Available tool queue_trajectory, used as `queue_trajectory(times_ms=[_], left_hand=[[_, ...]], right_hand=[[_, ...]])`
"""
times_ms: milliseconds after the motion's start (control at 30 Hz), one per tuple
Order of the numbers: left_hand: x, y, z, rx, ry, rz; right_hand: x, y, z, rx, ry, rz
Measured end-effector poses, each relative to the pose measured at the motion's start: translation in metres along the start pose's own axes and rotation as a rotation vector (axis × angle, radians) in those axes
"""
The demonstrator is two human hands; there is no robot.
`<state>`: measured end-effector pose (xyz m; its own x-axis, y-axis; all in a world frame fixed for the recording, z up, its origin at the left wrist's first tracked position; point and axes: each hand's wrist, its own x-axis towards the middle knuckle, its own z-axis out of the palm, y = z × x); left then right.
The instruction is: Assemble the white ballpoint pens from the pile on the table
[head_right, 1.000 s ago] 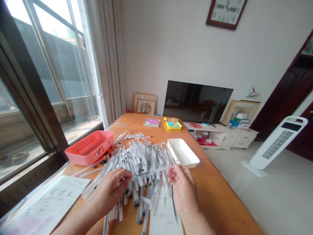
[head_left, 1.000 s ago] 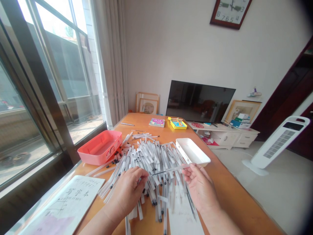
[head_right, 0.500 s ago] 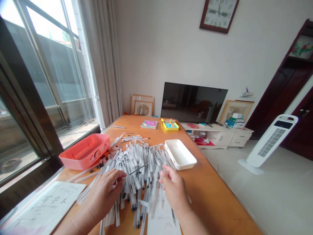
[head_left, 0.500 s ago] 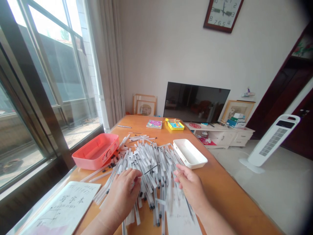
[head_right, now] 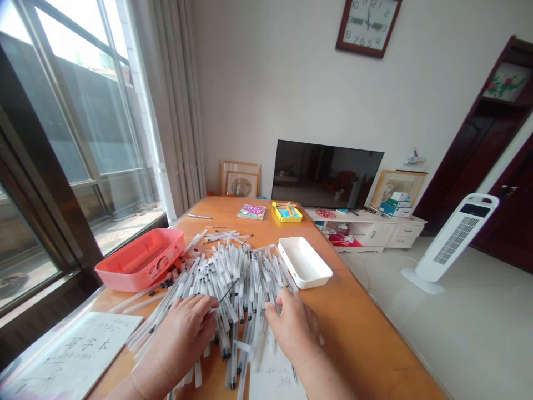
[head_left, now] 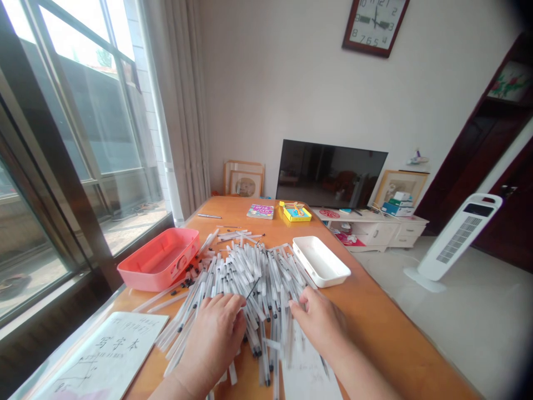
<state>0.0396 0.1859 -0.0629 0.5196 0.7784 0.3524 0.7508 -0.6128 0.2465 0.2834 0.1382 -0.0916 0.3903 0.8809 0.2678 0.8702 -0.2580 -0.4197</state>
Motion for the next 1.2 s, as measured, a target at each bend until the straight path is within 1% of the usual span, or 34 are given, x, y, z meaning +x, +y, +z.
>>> queue_trajectory(times_ms=[133, 267, 400, 567, 633, 733, 867, 967, 1100, 1200], left_hand=[[-0.002, 0.006, -0.003, -0.034, -0.007, 0.028], [-0.004, 0.013, -0.007, -0.113, -0.033, 0.064], [-0.004, 0.014, -0.006, -0.209, -0.064, 0.082], [-0.003, 0.009, 0.0, -0.18, 0.048, 0.063], [-0.003, 0.009, 0.001, -0.149, 0.043, 0.103], [-0.004, 0.015, -0.001, -0.14, -0.014, 0.169], [-0.008, 0.029, -0.005, -0.22, -0.097, 0.242], [-0.01, 0.035, -0.005, -0.27, -0.145, 0.28], [-0.01, 0.03, -0.001, -0.266, -0.153, 0.252], [-0.007, 0.02, 0.002, -0.227, -0.127, 0.243]], right_hand=[[0.0, 0.001, 0.001, 0.014, 0.016, 0.015], [-0.002, 0.002, -0.005, 0.127, 0.016, 0.027], [-0.003, 0.002, -0.009, 0.241, 0.054, 0.053], [-0.003, 0.004, -0.005, 0.398, 0.122, 0.06], [-0.003, 0.003, -0.004, 0.469, 0.128, 0.064], [-0.004, 0.003, -0.001, 0.545, 0.102, 0.074], [-0.004, 0.001, 0.002, 0.613, 0.052, 0.105], [-0.006, -0.002, 0.003, 0.687, 0.004, 0.111], [-0.01, -0.007, 0.004, 0.765, -0.092, 0.096], [-0.014, -0.011, 0.005, 0.752, -0.111, 0.072]])
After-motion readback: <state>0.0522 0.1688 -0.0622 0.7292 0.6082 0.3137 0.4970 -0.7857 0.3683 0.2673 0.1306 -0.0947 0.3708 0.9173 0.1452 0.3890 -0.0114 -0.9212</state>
